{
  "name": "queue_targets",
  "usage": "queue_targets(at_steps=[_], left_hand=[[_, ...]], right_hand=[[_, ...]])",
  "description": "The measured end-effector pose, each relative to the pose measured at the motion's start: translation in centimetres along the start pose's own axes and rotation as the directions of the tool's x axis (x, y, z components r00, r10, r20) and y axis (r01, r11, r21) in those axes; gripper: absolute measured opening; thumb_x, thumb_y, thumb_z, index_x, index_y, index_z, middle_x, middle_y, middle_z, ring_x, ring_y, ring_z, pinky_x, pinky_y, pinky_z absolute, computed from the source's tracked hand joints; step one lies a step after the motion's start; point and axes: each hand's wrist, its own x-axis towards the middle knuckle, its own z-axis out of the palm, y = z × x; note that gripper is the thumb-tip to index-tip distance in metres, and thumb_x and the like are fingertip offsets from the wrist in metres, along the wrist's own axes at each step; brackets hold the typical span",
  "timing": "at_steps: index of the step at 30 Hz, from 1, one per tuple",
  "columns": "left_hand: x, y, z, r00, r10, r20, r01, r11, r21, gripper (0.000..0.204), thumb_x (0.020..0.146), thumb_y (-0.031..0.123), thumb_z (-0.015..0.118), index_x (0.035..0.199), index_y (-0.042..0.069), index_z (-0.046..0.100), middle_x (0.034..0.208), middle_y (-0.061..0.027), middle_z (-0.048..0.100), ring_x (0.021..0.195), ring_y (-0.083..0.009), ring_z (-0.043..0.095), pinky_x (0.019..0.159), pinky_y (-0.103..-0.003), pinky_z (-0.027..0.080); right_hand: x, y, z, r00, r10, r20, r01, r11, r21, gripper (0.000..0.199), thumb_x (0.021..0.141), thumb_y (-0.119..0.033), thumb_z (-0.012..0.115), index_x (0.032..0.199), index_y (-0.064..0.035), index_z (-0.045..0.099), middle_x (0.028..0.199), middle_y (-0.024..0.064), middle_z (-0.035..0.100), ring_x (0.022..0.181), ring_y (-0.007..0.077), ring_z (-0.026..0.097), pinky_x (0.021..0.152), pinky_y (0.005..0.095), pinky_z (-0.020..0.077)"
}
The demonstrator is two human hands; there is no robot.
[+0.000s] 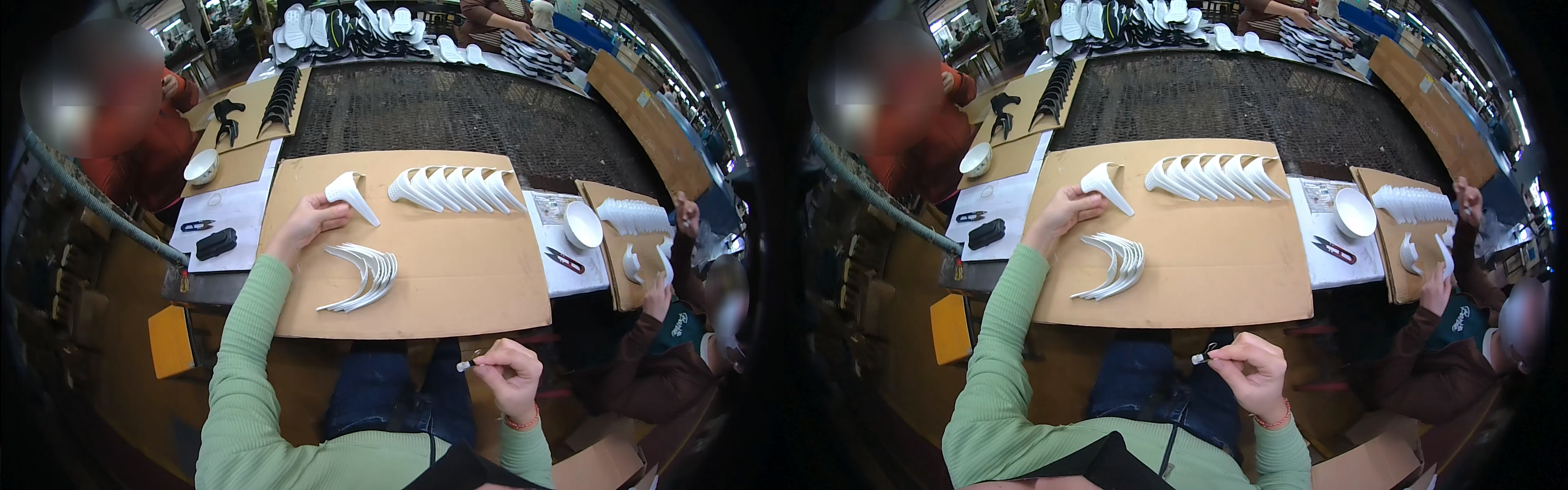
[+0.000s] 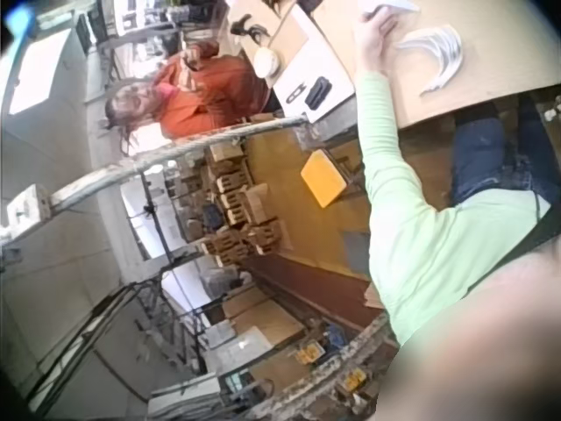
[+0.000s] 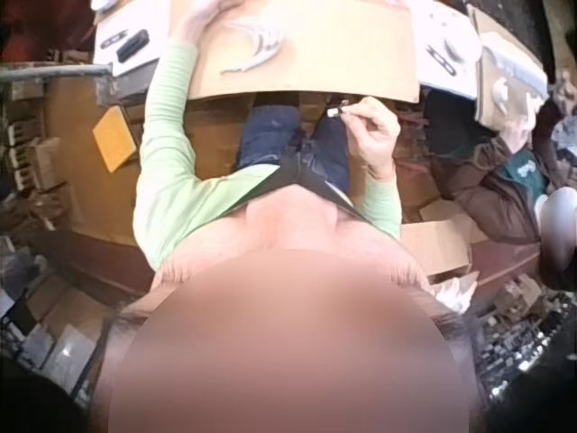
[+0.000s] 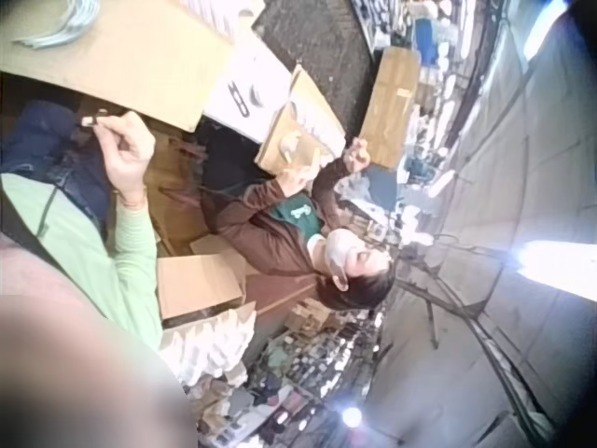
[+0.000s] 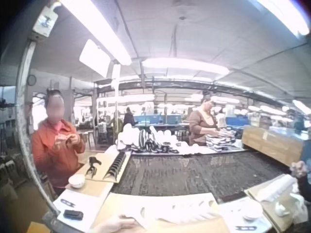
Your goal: The person repeatedly picks up white plastic shoe-last-like parts, uses a small metal tool to scrape or deburr the surface, and places each finished part on a cardboard sheet. The process is repeated for multiple parts in a consistent sequence.
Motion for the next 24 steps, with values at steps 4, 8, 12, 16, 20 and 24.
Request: queue_targets(at_steps=[4, 8, 12, 16, 20, 24], left_hand=[[-0.4, 1.0, -2.9, 0.995, -0.003, -0.101, 0.056, 0.852, 0.52, 0.049, 0.071, 0.007, 0.081, 0.114, -0.006, 0.06, 0.076, -0.0006, 0.059, 0.061, -0.0058, 0.057, 0.055, -0.018, 0.045], [0.5, 0.7, -3.7, 0.984, 0.175, -0.041, -0.094, 0.697, 0.711, 0.057, 0.066, 0.011, 0.085, 0.117, -0.003, 0.062, 0.069, 0.0043, 0.051, 0.055, -0.0032, 0.047, 0.049, -0.017, 0.035], [1.9, 0.8, -2.5, 0.983, 0.179, -0.045, -0.084, 0.652, 0.754, 0.059, 0.059, 0.022, 0.089, 0.112, 0.006, 0.069, 0.07, 0.0036, 0.049, 0.061, -0.0063, 0.047, 0.053, -0.024, 0.038], [3.2, 0.8, 0.7, 0.973, 0.225, -0.055, -0.117, 0.684, 0.72, 0.057, 0.059, 0.025, 0.089, 0.11, 0.005, 0.07, 0.066, 0.0048, 0.052, 0.057, -0.0057, 0.046, 0.05, -0.024, 0.038], [4.5, 0.7, 3.3, 0.969, 0.248, -0.023, -0.153, 0.667, 0.729, 0.056, 0.06, 0.026, 0.089, 0.108, 0.006, 0.071, 0.062, 0.0053, 0.052, 0.052, -0.0049, 0.045, 0.047, -0.025, 0.036], [5.3, 0.8, 4.4, 0.978, 0.201, -0.049, -0.099, 0.66, 0.744, 0.055, 0.059, 0.026, 0.089, 0.108, 0.005, 0.07, 0.058, 0.0058, 0.05, 0.05, -0.0047, 0.044, 0.046, -0.025, 0.035]], right_hand=[[0.3, 0.2, -0.5, 1.0, 0.024, -0.008, -0.024, 0.999, -0.021, 0.012, 0.071, 0.008, 0.072, 0.081, 0.002, 0.069, 0.062, 0.0034, 0.055, 0.052, 0.008, 0.045, 0.048, 0.0223, 0.0336], [0.4, 0.4, -0.3, 0.999, 0.04, -0.027, -0.041, 0.999, -0.015, 0.011, 0.071, 0.007, 0.072, 0.081, 0.0021, 0.069, 0.062, 0.0032, 0.055, 0.053, 0.0081, 0.045, 0.049, 0.0223, 0.0341], [0.3, 0.4, -0.2, 0.998, 0.052, -0.041, -0.053, 0.998, -0.017, 0.011, 0.071, 0.007, 0.072, 0.081, 0.0022, 0.069, 0.062, 0.0032, 0.055, 0.053, 0.0077, 0.045, 0.049, 0.022, 0.0343], [0.1, 0.3, -0.6, 0.996, 0.065, -0.058, -0.066, 0.998, -0.022, 0.011, 0.071, 0.007, 0.072, 0.081, 0.0025, 0.069, 0.062, 0.0033, 0.055, 0.053, 0.0076, 0.045, 0.05, 0.0219, 0.0341], [-0.2, 0.1, -1.1, 0.994, 0.068, -0.087, -0.072, 0.997, -0.039, 0.01, 0.071, 0.007, 0.072, 0.081, 0.0029, 0.069, 0.062, 0.0032, 0.055, 0.053, 0.0076, 0.045, 0.05, 0.0219, 0.034], [-0.5, 0.1, -1.5, 0.99, 0.071, -0.118, -0.078, 0.996, -0.05, 0.01, 0.072, 0.006, 0.072, 0.081, 0.0029, 0.069, 0.061, 0.0033, 0.054, 0.053, 0.0076, 0.045, 0.05, 0.0219, 0.034]])
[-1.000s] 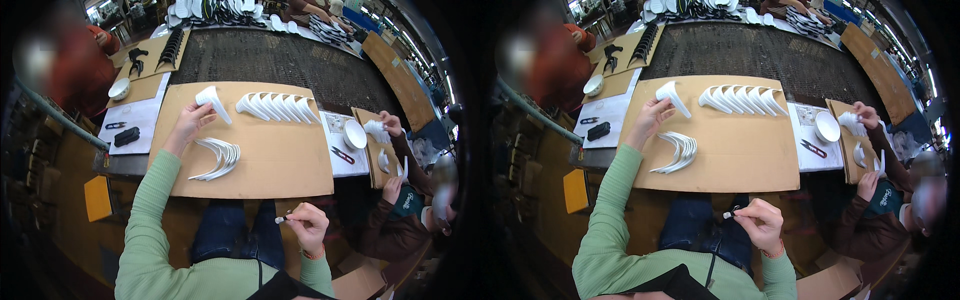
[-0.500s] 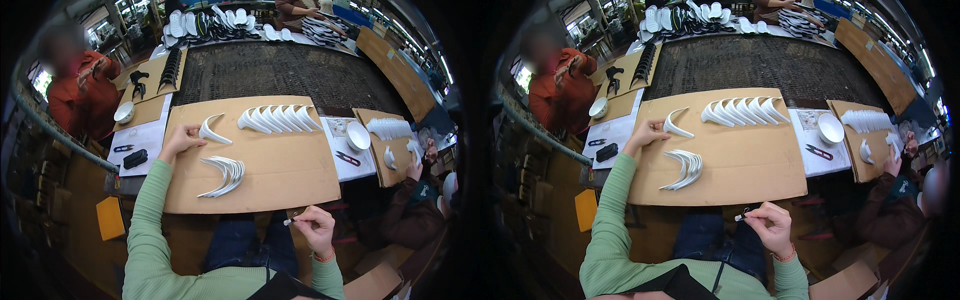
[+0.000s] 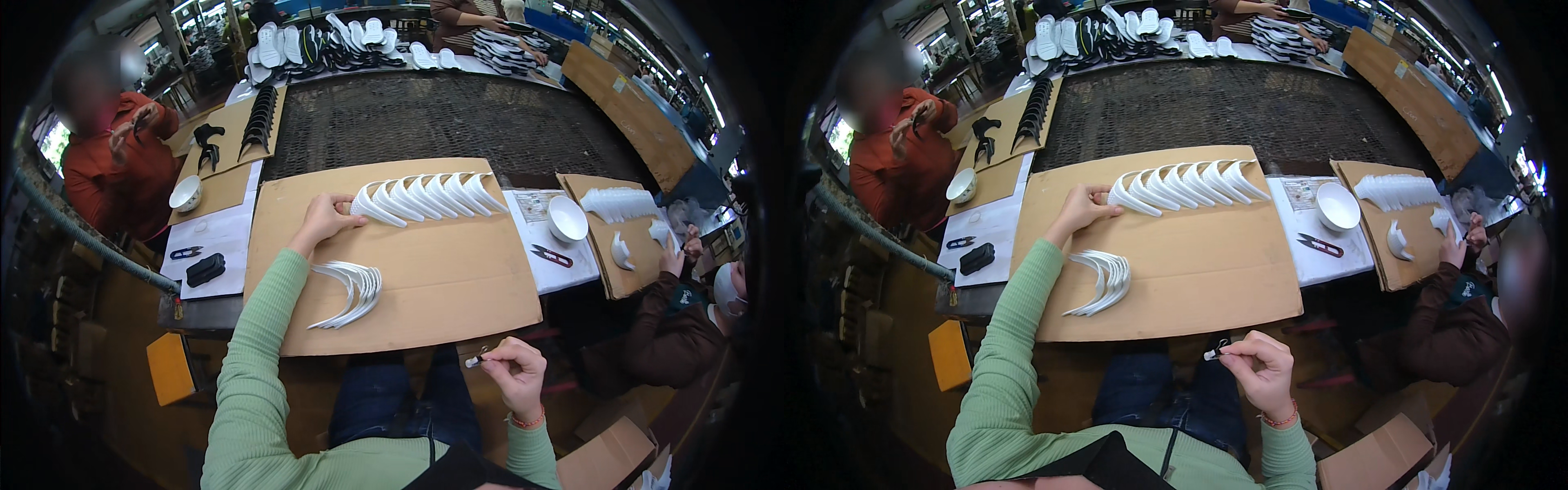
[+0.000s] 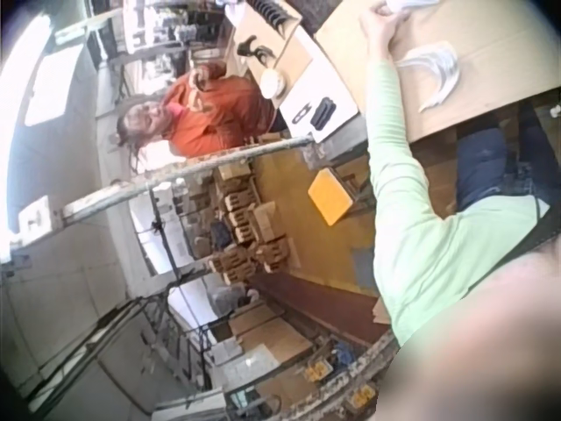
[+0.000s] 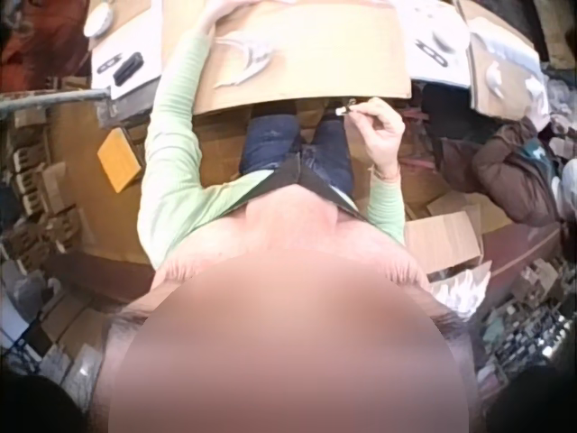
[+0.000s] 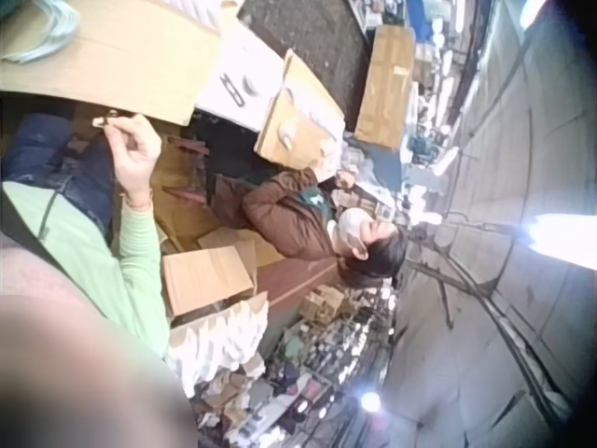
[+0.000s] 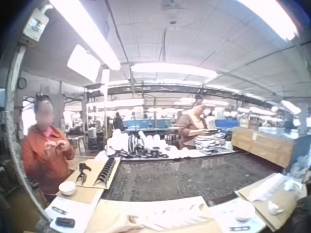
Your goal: The person repeatedly picks up white plastic shoe-last-like parts, uses a small metal tool to scrape or deburr the surface, and places each finished part on a cardboard sheet. The process is repeated for multiple parts in a consistent sequence.
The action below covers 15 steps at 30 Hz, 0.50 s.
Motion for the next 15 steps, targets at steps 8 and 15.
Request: queue_targets(at_steps=[8, 15], left_hand=[[0.1, -0.4, 0.1, 0.998, 0.061, -0.031, -0.058, 0.995, 0.087, 0.062, 0.06, 0.027, 0.088, 0.114, 0.005, 0.067, 0.066, 0.0038, 0.052, 0.051, -0.0051, 0.045, 0.049, -0.026, 0.039], [-6.0, 1.3, -0.5, 0.981, 0.063, -0.181, -0.089, 0.986, -0.138, 0.06, 0.069, 0.025, 0.084, 0.119, 0.0, 0.062, 0.071, 0.0032, 0.049, 0.059, -0.0019, 0.045, 0.055, -0.02, 0.038]], right_hand=[[0.5, 0.7, -0.7, 0.997, 0.028, -0.075, -0.029, 0.999, -0.015, 0.009, 0.074, 0.007, 0.07, 0.082, 0.0032, 0.067, 0.07, 0.0045, 0.057, 0.063, 0.0094, 0.052, 0.058, 0.0216, 0.0406], [5.0, 3.0, -5.9, 0.955, 0.062, -0.291, -0.054, 0.998, 0.034, 0.005, 0.088, 0.003, 0.059, 0.092, 0.0048, 0.061, 0.091, 0.0053, 0.063, 0.082, 0.0094, 0.057, 0.078, 0.0229, 0.0458]])
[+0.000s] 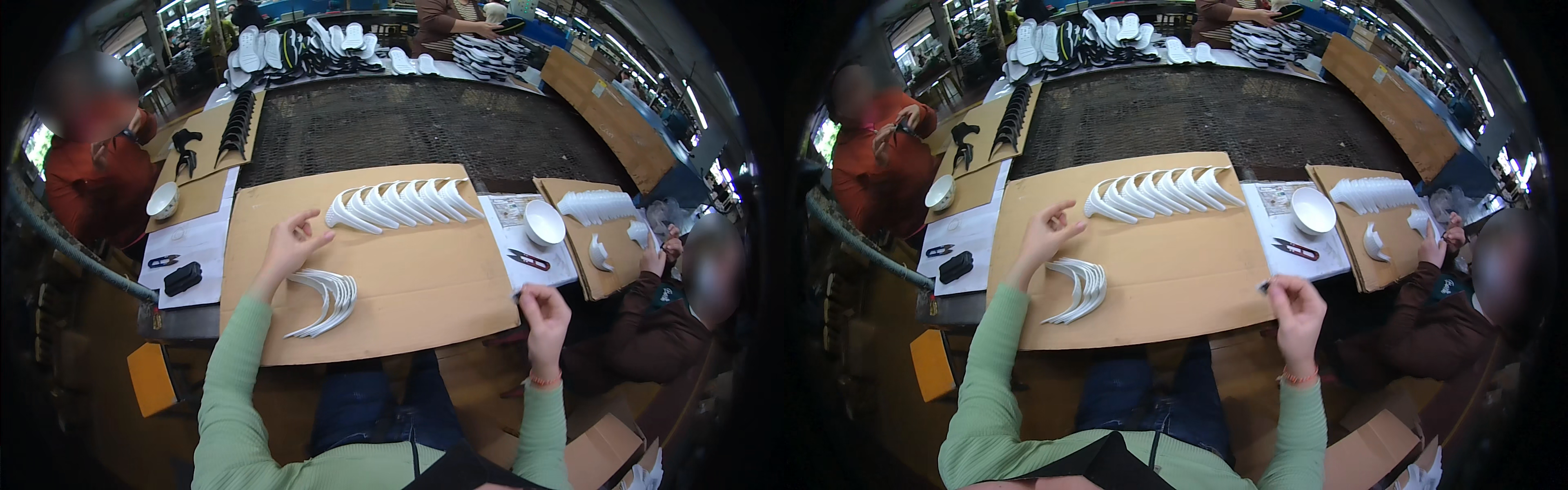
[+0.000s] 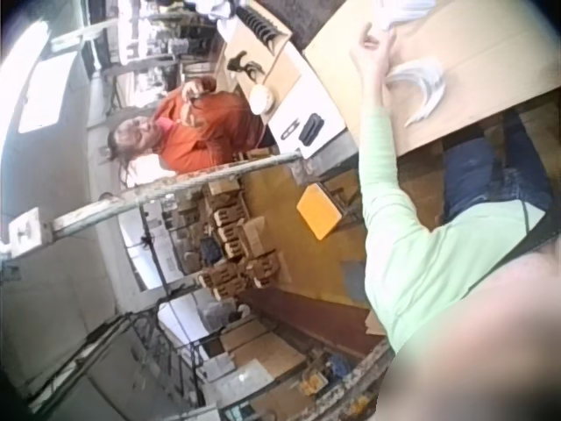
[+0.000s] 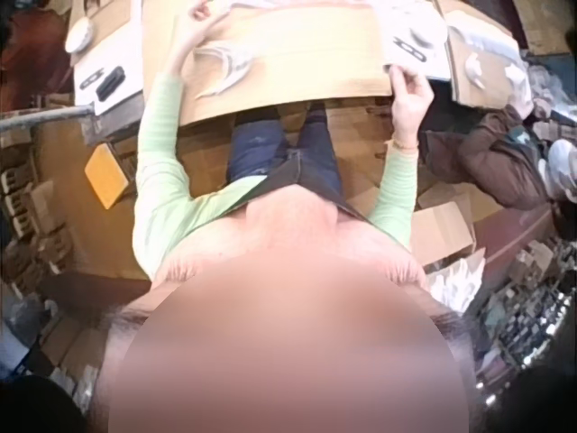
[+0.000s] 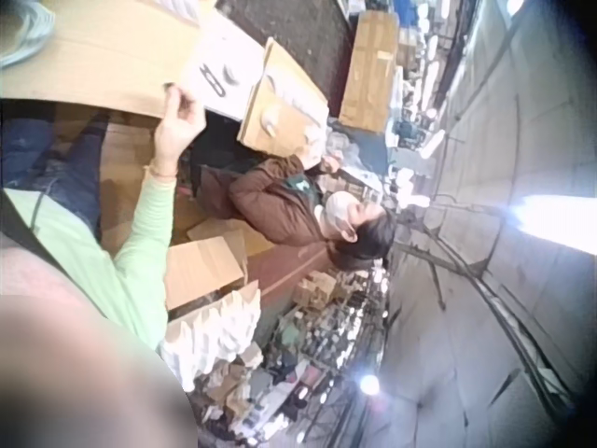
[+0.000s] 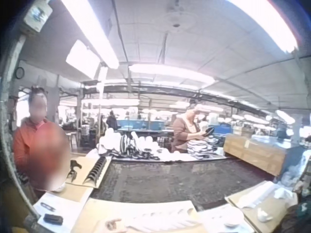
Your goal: The person repeatedly picks up white plastic shoe-last-like parts, uses a small metal tool to scrape or deburr the surface, and places each finished part on a cardboard sheet. The process is repeated for multiple parts in a consistent sequence.
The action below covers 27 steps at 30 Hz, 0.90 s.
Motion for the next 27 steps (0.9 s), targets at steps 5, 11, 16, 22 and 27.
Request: queue_targets(at_steps=[5, 11, 16, 22, 27], left_hand=[[-6.2, 1.4, -0.5, 0.978, 0.075, 0.195, -0.026, 0.97, -0.243, 0.056, 0.075, 0.018, 0.079, 0.121, -0.006, 0.057, 0.065, 0.0064, 0.044, 0.055, -0.0008, 0.039, 0.049, -0.017, 0.032], [-9.1, 1.0, -0.4, 0.975, -0.075, 0.212, 0.149, 0.92, -0.363, 0.047, 0.081, 0.011, 0.072, 0.12, -0.008, 0.056, 0.064, 0.0049, 0.046, 0.054, -0.0007, 0.042, 0.048, -0.017, 0.034], [-10.5, 1.9, -3.5, 0.957, -0.231, 0.177, 0.262, 0.949, -0.175, 0.023, 0.088, 0.005, 0.062, 0.107, -0.008, 0.063, 0.069, 0.0005, 0.057, 0.057, -0.0036, 0.054, 0.049, -0.019, 0.045], [-13.3, 3.3, -6.9, 0.991, -0.116, -0.058, 0.094, 0.949, -0.3, 0.014, 0.082, -0.003, 0.064, 0.095, -0.009, 0.065, 0.079, -0.0047, 0.061, 0.066, -0.0092, 0.061, 0.059, -0.021, 0.052], [-15.5, 5.1, -6.7, 0.954, -0.128, -0.271, -0.043, 0.836, -0.547, 0.045, 0.075, -0.008, 0.068, 0.117, -0.008, 0.054, 0.091, -0.0066, 0.061, 0.08, -0.0115, 0.062, 0.07, -0.025, 0.057]], right_hand=[[6.8, 4.0, -4.0, 0.99, -0.087, -0.11, 0.065, 0.979, -0.193, 0.015, 0.086, -0.003, 0.065, 0.097, 0.0068, 0.064, 0.086, 0.0042, 0.065, 0.079, 0.0086, 0.06, 0.073, 0.0215, 0.0479], [15.9, 8.8, -8.5, 0.961, -0.218, -0.172, 0.066, 0.782, -0.62, 0.013, 0.078, -0.01, 0.071, 0.084, 0.0014, 0.071, 0.072, 0.0079, 0.068, 0.063, 0.0123, 0.06, 0.06, 0.026, 0.0457], [19.1, 10.9, -9.6, 0.995, -0.095, -0.007, 0.022, 0.298, -0.954, 0.008, 0.071, -0.012, 0.073, 0.078, -0.0085, 0.075, 0.084, 0.0096, 0.068, 0.088, 0.0269, 0.061, 0.082, 0.0378, 0.0453], [20.0, 12.7, -9.1, 0.998, -0.054, -0.032, -0.026, 0.114, -0.993, 0.007, 0.065, -0.015, 0.075, 0.073, -0.0156, 0.076, 0.109, 0.008, 0.058, 0.112, 0.0272, 0.044, 0.097, 0.0433, 0.0302], [20.3, 13.6, -9.0, 0.996, -0.082, -0.035, -0.029, 0.072, -0.997, 0.005, 0.064, -0.014, 0.074, 0.068, -0.0145, 0.075, 0.105, 0.0088, 0.058, 0.111, 0.0277, 0.045, 0.096, 0.0449, 0.0302]])
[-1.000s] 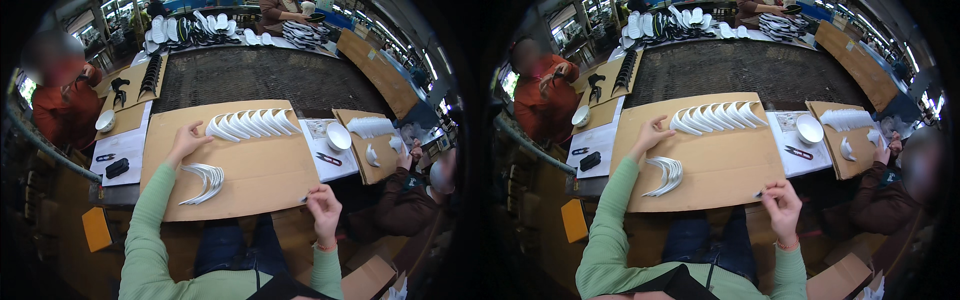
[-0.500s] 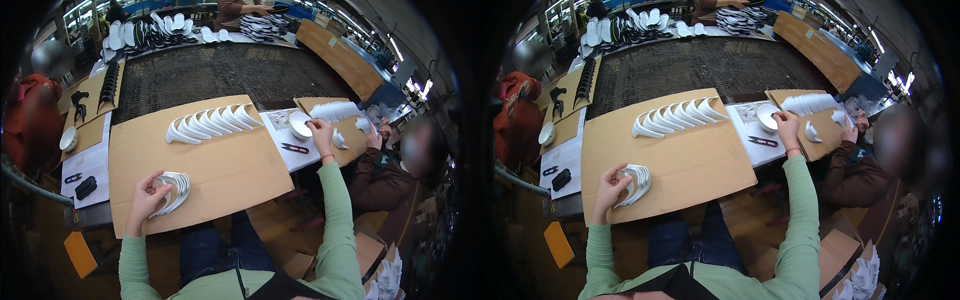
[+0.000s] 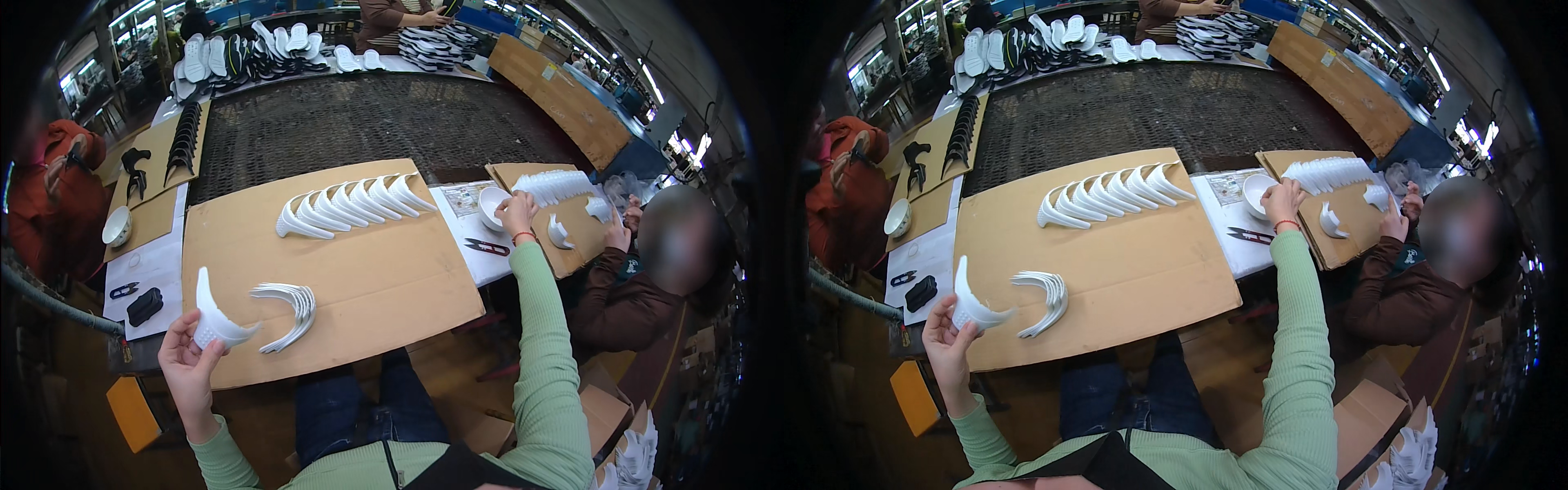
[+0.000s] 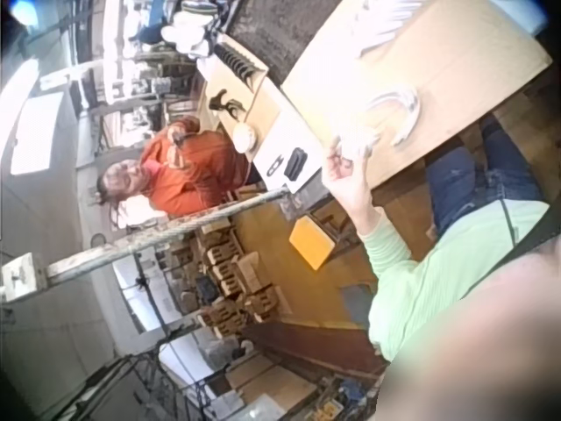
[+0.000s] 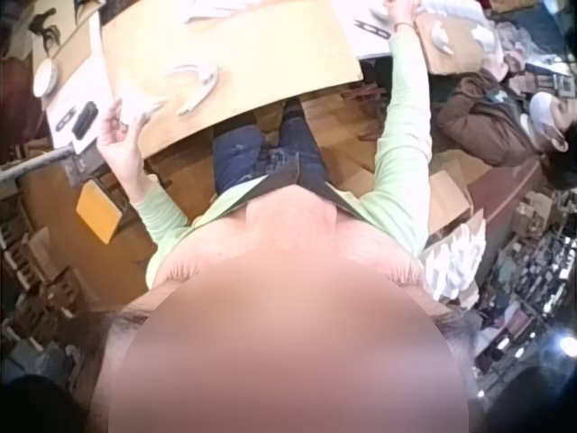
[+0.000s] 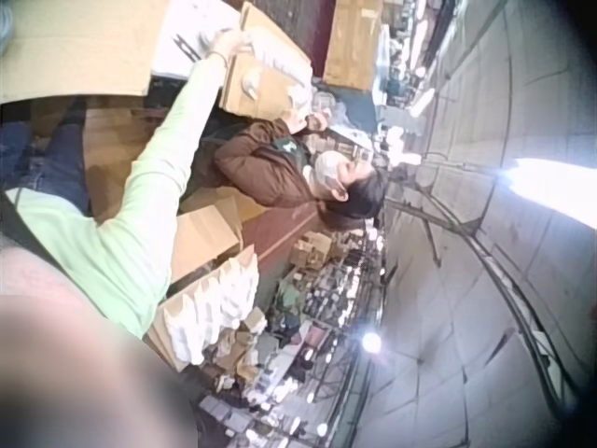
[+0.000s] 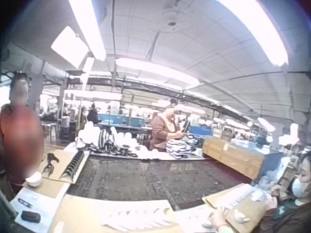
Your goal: The person repeatedly picks up white plastic shoe-last-like parts, uses a small metal tool to scrape or deburr the surface, and places each finished part on a cardboard sheet. The process is repeated for multiple parts in a consistent sequence.
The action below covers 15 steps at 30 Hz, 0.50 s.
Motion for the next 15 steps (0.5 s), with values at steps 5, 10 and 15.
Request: queue_targets(at_steps=[5, 10, 15], left_hand=[[-1.2, 0.7, 1.7, 0.997, -0.024, 0.079, 0.042, 0.973, -0.228, 0.053, 0.074, -0.007, 0.07, 0.123, -0.007, 0.051, 0.099, -0.0078, 0.063, 0.089, -0.0136, 0.063, 0.075, -0.026, 0.056], [-1.5, 0.2, 2.6, 0.968, -0.068, 0.242, 0.139, 0.946, -0.293, 0.043, 0.073, -0.008, 0.071, 0.115, -0.006, 0.058, 0.102, -0.0098, 0.065, 0.093, -0.0145, 0.063, 0.081, -0.026, 0.052], [-2.5, -0.2, 5.2, 0.904, -0.121, 0.411, 0.264, 0.913, -0.311, 0.042, 0.074, -0.009, 0.07, 0.114, -0.008, 0.058, 0.101, -0.0102, 0.065, 0.092, -0.0144, 0.063, 0.083, -0.027, 0.05]], right_hand=[[0.3, 0.0, 0.6, 1.0, -0.017, -0.014, 0.016, 1.0, -0.021, 0.004, 0.065, -0.013, 0.072, 0.068, -0.0139, 0.075, 0.103, 0.0091, 0.058, 0.111, 0.0281, 0.044, 0.096, 0.045, 0.0303], [0.3, 0.4, 0.9, 0.995, 0.075, -0.071, -0.072, 0.996, 0.045, 0.005, 0.065, -0.013, 0.072, 0.069, -0.0147, 0.075, 0.113, 0.0105, 0.059, 0.116, 0.0303, 0.043, 0.098, 0.0467, 0.0303], [-0.2, 1.2, -0.5, 0.88, 0.461, 0.117, -0.376, 0.524, 0.764, 0.014, 0.074, -0.016, 0.073, 0.084, -0.0074, 0.075, 0.106, 0.0045, 0.065, 0.104, 0.0195, 0.053, 0.095, 0.0418, 0.0356]])
